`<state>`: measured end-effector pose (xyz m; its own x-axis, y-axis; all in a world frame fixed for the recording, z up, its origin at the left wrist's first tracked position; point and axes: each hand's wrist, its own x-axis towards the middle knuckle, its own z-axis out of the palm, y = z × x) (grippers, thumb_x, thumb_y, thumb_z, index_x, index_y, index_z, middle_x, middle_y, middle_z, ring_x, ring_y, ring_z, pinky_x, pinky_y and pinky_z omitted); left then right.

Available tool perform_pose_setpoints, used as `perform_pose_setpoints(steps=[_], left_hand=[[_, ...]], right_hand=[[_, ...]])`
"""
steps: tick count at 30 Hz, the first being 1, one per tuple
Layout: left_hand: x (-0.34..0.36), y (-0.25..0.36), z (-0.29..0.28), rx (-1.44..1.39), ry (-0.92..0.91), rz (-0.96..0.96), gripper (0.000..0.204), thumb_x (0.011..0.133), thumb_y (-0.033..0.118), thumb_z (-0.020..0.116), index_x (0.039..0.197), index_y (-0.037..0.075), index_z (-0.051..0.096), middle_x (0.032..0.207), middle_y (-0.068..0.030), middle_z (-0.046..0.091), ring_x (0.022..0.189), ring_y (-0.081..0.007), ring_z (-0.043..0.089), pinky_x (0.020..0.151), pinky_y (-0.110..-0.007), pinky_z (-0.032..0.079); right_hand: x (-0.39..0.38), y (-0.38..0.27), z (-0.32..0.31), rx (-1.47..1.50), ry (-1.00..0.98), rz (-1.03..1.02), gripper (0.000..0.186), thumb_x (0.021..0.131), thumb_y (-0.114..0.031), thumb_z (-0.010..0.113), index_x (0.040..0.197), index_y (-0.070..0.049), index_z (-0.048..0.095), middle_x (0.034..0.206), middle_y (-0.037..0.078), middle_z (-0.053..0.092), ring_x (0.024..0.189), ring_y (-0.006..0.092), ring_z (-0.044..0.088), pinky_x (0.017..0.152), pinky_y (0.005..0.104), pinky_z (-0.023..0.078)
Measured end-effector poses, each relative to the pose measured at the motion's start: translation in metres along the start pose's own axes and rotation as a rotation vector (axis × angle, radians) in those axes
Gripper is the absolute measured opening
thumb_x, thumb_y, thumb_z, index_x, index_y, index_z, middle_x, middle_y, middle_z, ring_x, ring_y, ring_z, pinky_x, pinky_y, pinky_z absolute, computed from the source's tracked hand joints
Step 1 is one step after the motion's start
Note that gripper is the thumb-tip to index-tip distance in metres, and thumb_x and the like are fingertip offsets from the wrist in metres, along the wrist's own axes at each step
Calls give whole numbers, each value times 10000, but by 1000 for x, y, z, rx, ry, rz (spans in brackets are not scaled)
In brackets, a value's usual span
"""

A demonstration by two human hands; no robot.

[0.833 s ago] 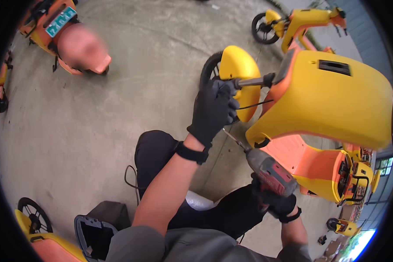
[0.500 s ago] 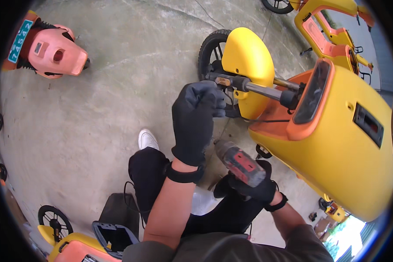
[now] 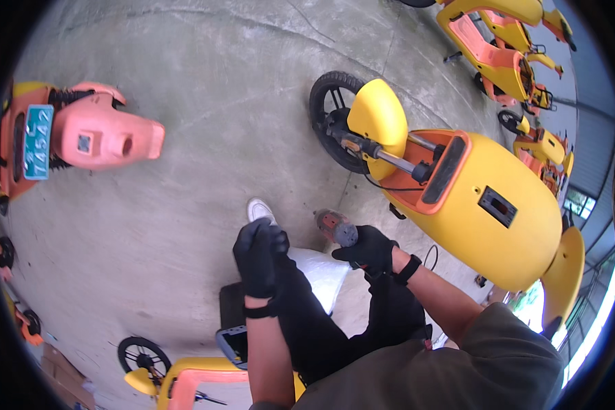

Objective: The person picks up a plastic bin and sets it on their lap while seated, then uses an electric drill to remove screws from the frame of two different electric scooters.

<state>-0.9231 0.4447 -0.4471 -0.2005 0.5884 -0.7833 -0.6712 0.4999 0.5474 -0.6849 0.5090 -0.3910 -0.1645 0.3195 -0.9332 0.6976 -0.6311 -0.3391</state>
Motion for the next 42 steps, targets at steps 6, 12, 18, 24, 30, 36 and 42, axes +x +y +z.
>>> perform_pose_setpoints(steps=[6,12,18,24,30,36,42], left_hand=[[-42,70,-76,343,179,-4,224,940,107,633,1129,-5,675,871,-49,667,722,-107,611,655,-252,511],[-77,111,-94,508,-87,-60,188,959,124,617,1087,4,684,798,-58,677,638,-116,614,578,-255,514],[-49,208,-27,654,12,-154,157,923,121,616,995,12,704,758,-78,666,570,-148,604,504,-275,510],[35,351,72,908,-113,-105,164,947,114,592,1065,39,677,726,-76,641,562,-151,602,469,-277,492],[148,460,166,1156,-275,111,169,948,187,610,1018,60,698,718,-48,614,575,-137,565,484,-276,487],[254,539,246,1161,-259,-179,240,952,149,545,1105,22,680,713,-72,610,547,-174,570,496,-318,507],[378,616,327,1271,-427,-323,237,938,53,548,1134,-2,670,692,-78,588,527,-179,536,452,-311,429]], right_hand=[[-42,-70,-34,106,168,-250,368,769,-271,799,997,1,703,786,63,693,696,134,631,652,303,517],[-92,-130,-104,266,141,-95,357,771,-232,795,1028,-2,704,874,55,709,795,141,637,749,317,530],[-106,-153,-158,313,287,-141,270,758,-124,786,995,-22,705,817,23,678,717,109,616,653,284,507],[-63,-173,-217,729,183,-108,229,766,-197,804,918,-49,717,733,40,678,644,140,638,567,288,488],[-61,-195,-247,1014,331,-130,215,763,-192,789,922,-60,732,777,57,704,671,159,667,557,306,497],[-67,-220,-252,1450,405,-170,165,858,-167,743,983,-102,659,749,22,643,631,154,634,544,299,511],[-58,-270,-249,1710,582,18,156,820,-205,757,891,-134,638,681,11,605,578,151,596,523,320,503]])
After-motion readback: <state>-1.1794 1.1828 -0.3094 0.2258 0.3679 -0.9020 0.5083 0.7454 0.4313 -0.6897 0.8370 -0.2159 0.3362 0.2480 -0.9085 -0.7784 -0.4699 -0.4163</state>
